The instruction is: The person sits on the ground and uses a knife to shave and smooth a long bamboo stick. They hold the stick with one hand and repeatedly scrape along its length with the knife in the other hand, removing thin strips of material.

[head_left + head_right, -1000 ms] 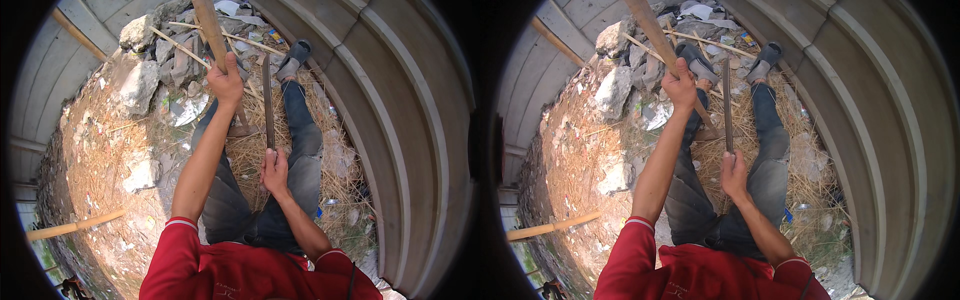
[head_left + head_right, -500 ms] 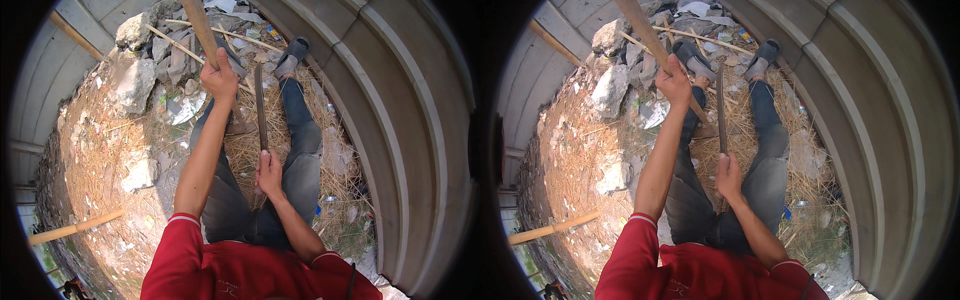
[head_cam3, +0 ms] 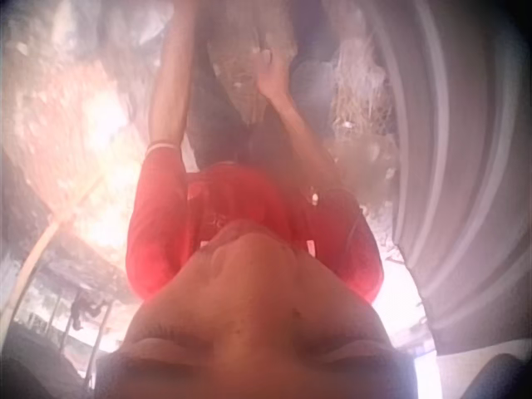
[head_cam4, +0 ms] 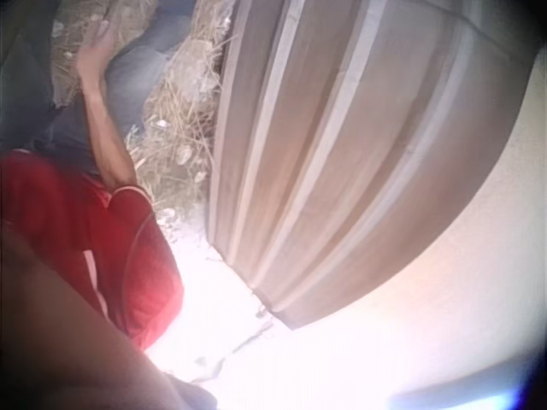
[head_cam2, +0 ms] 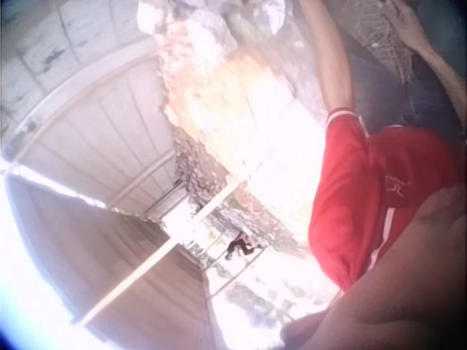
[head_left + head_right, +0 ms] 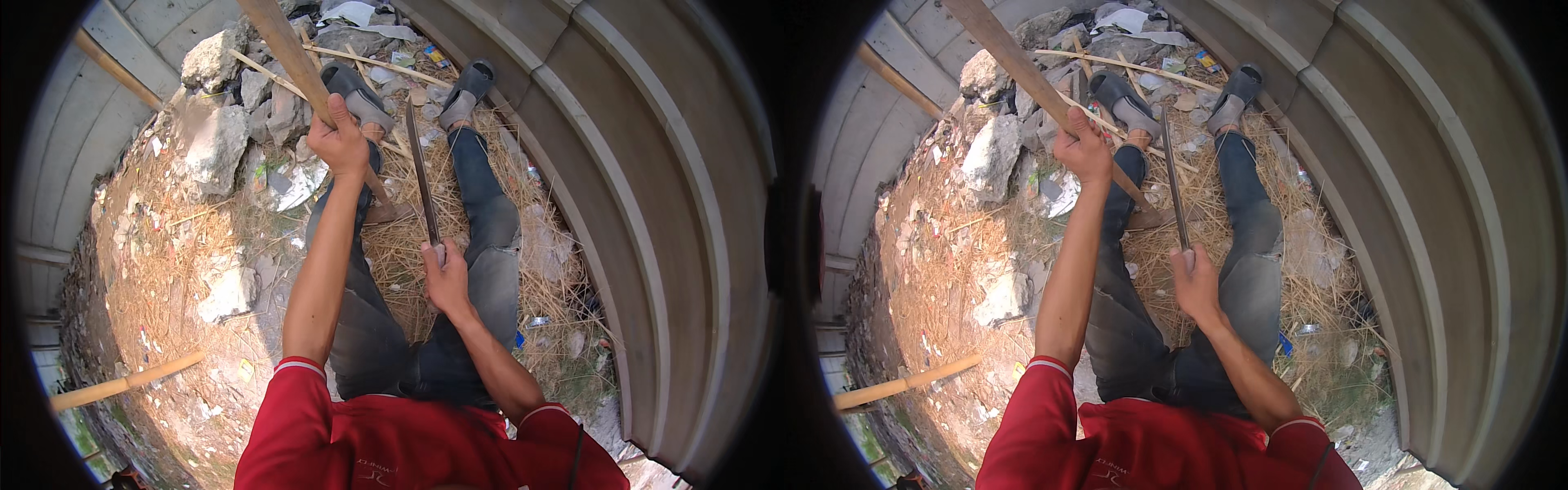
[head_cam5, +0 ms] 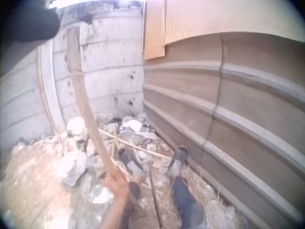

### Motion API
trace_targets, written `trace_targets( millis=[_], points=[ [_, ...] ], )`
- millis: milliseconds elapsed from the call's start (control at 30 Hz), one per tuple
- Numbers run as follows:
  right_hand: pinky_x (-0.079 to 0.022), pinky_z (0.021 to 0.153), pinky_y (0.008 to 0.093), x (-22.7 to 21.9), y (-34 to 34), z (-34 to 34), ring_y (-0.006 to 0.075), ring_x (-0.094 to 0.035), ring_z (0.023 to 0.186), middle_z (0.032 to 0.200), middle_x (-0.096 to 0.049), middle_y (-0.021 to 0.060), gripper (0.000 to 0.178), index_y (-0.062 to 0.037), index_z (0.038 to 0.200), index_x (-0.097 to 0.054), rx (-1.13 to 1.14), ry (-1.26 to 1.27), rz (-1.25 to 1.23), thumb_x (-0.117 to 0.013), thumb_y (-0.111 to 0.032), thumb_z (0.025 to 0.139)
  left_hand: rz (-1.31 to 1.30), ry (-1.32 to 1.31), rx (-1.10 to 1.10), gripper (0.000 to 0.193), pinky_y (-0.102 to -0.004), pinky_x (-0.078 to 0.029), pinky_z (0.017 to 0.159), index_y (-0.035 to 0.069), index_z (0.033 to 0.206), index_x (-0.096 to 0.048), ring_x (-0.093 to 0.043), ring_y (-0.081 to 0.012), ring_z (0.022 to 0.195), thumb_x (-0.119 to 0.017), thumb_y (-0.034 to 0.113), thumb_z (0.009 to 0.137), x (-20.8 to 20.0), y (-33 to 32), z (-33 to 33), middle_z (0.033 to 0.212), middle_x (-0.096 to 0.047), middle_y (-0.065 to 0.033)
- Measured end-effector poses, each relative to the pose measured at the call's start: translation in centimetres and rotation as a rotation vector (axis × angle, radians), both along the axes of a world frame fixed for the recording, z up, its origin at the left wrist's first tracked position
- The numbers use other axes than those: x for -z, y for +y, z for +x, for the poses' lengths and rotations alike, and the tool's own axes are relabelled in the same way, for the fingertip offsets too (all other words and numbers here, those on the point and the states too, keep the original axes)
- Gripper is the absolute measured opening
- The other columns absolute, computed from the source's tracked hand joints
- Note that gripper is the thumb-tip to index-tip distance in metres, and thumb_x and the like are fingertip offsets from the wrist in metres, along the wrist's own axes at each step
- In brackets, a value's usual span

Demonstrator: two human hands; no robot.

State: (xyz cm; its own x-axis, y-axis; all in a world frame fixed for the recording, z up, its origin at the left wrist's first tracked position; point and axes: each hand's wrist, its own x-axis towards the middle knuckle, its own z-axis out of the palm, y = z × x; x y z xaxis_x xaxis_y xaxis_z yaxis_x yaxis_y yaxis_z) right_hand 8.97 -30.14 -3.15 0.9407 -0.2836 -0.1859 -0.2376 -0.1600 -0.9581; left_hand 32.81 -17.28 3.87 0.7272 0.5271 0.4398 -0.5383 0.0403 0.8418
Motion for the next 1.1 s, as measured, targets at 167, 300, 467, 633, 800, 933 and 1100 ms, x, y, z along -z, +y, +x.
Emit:
trace_targets(
  millis=[167,300,467,633,800,933,1100],
  points=[
    [-0.048,0.056,0.0364,-3.8,2.0,0.6,0.0188,-0.057,0.058,0.07,-0.059,0.0066,0.037,0.0034,0.122,-0.054,0.15,-0.288,0.167,-0.056,-0.03,0.107,0.033,-0.024,0.005,0.046,-0.0227,-0.036,0.047,0.006,0.08,-0.053,-0.047,-0.005,0.053,-0.064,0.044,0.104,0.0,-0.1,1.1,0.064,-0.051,0.0031],
    [-0.047,0.05,0.0336,10.0,3.1,-4.6,0.0162,-0.055,0.051,0.069,-0.057,0.0054,0.038,0.0034,0.124,-0.053,-0.009,-0.01,-0.143,-0.055,-0.031,0.107,0.04,-0.008,0.014,0.046,-0.0228,-0.035,0.047,0.006,0.081,-0.053,-0.046,-0.005,0.052,-0.063,0.045,0.104,-0.5,-1.0,1.3,0.063,-0.051,0.0025],
    [-0.043,0.042,0.0288,3.1,2.2,-3.2,0.0113,-0.049,0.046,0.07,-0.052,0.0031,0.032,-0.0021,0.112,-0.052,-0.036,0.34,0.353,-0.052,-0.034,0.11,-0.035,-0.061,0.044,0.047,-0.0234,-0.033,0.044,0.006,0.081,-0.051,-0.045,-0.0052,0.051,-0.063,0.044,0.104,-0.4,0.3,0.7,0.063,-0.047,0.0021],
    [-0.042,0.041,0.0302,-3.8,2.7,0.7,0.011,-0.052,0.047,0.068,-0.052,0.0022,0.03,-0.002,0.116,-0.055,0.111,-0.246,0.383,-0.05,-0.031,0.11,-0.116,-0.065,0.165,0.047,-0.024,-0.028,0.043,0.007,0.08,-0.048,-0.039,-0.0052,0.05,-0.059,0.043,0.107,-1.1,1.0,0.2,0.063,-0.042,0.0023],
    [-0.043,0.042,0.0305,6.5,3.1,-3.9,0.0113,-0.055,0.053,0.066,-0.052,0.002,0.029,-0.0029,0.113,-0.057,-0.017,-0.012,-0.021,-0.051,-0.031,0.109,-0.163,-0.115,0.234,0.046,-0.0244,-0.026,0.043,0.006,0.08,-0.047,-0.034,-0.0054,0.049,-0.056,0.041,0.108,-0.9,1.2,0.2,0.065,-0.04,0.002],
    [-0.045,0.045,0.0285,5.5,0.7,-3.5,0.0097,-0.051,0.052,0.068,-0.049,0.0016,0.031,-0.0054,0.116,-0.052,-0.047,0.593,0.375,-0.051,-0.036,0.11,-0.198,-0.148,0.256,0.046,-0.0243,-0.026,0.043,0.006,0.08,-0.047,-0.034,-0.0054,0.049,-0.057,0.042,0.108,-1.1,2.2,-0.1,0.064,-0.039,0.0024],
    [-0.044,0.043,0.0267,-3.2,0.8,-0.2,0.0097,-0.049,0.049,0.069,-0.049,0.0011,0.03,-0.0044,0.115,-0.051,0.048,0.04,0.396,-0.051,-0.034,0.11,-0.195,-0.135,0.3,0.048,-0.0238,-0.026,0.044,0.005,0.08,-0.047,-0.035,-0.0047,0.049,-0.059,0.043,0.107,-0.7,2.4,-0.4,0.062,-0.041,0.0028]
  ],
)
